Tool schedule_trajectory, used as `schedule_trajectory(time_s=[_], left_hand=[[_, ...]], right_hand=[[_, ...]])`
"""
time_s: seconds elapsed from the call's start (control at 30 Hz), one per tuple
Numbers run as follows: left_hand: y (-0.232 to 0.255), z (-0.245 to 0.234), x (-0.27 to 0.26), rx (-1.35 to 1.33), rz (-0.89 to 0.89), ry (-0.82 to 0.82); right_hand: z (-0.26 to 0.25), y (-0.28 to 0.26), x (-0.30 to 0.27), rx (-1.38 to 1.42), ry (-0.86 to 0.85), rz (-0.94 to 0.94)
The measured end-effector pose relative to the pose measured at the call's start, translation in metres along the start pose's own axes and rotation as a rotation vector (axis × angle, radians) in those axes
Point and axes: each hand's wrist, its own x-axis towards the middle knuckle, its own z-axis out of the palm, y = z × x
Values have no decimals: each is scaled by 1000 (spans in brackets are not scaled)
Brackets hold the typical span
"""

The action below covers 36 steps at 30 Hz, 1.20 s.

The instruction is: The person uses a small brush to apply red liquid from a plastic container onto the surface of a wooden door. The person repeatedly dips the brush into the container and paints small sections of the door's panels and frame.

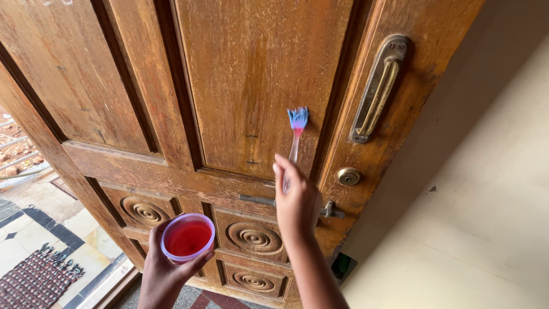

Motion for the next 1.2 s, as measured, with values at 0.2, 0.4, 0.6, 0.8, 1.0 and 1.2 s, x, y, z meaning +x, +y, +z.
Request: schedule_trajectory(time_s=[0.2,0.4,0.6,0.8,1.0,1.2], left_hand=[[-3,-7,-2,-44,31,3],[-2,-11,-3,-23,41,5],[-2,-8,0,-27,29,7],[-1,-9,-2,-9,25,0],[3,-9,-9,-49,-48,-3],[-2,-10,-11,-53,-9,-28]], right_hand=[[12,-6,-48,-74,-220,195],[-8,-33,-8,-98,-386,332],[-19,-26,29,68,110,-148],[1,-6,-17,-76,-148,262],[-5,-14,-42,-65,-320,337],[-23,-27,-10,101,4,40]])
